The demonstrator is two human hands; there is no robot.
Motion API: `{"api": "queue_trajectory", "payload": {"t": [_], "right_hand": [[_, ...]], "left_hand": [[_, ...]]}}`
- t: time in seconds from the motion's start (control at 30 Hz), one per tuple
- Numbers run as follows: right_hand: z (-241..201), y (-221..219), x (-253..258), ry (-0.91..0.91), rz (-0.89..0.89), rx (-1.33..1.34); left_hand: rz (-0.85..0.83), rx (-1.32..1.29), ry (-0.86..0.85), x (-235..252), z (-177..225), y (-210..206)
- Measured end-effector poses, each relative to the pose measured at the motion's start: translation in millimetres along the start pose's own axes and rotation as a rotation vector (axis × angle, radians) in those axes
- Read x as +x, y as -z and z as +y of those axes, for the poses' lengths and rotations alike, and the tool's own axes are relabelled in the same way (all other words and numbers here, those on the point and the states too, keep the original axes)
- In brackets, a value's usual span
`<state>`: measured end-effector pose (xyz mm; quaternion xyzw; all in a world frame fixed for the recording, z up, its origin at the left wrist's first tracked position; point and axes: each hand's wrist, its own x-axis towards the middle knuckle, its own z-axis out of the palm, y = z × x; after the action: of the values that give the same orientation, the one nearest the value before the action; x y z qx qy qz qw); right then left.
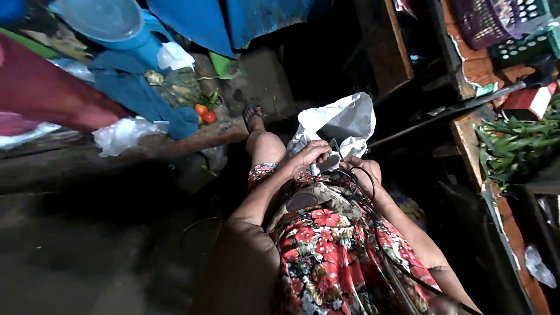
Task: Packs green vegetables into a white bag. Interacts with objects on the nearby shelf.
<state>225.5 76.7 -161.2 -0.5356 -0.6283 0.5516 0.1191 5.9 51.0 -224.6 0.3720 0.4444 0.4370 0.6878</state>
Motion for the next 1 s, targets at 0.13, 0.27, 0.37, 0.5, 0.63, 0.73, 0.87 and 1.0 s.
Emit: {"api": "queue_trajectory", "payload": {"t": [0.13,0.27,0.37,0.5,0.63,0.73,0.87,1.0], "right_hand": [[-11.4,-2.7,-3.7,-0.039,0.004,-0.001],[-22.9,-3.1,-8.8,-0.002,0.028,-0.069],[-21.3,-1.9,-8.6,0.006,0.047,-0.099],[-18.5,-2.0,-8.7,-0.005,0.058,-0.040],[-22.2,-3.7,-14.1,-0.004,0.027,-0.046],[-14.6,-2.9,-11.7,-0.014,0.022,-0.051],[-9.4,-0.1,-7.7,-0.029,-0.028,-0.043],[-19.7,-2.8,-10.9,-0.032,-0.014,-0.087]], "left_hand": [[-0.030,0.028,0.008,0.5,-2.2,0.2],[-0.033,0.036,0.014,-3.2,2.8,-1.5],[-0.034,0.027,0.020,-3.2,1.9,-0.2],[-0.020,0.004,0.019,-0.2,0.7,-0.4],[-0.006,0.036,0.019,-3.4,5.5,-1.7],[-0.001,0.050,0.027,-3.4,6.2,-2.5],[-0.029,0.080,0.034,-1.9,4.1,-3.4],[-0.040,0.059,0.027,-2.4,2.9,-3.1]]}}
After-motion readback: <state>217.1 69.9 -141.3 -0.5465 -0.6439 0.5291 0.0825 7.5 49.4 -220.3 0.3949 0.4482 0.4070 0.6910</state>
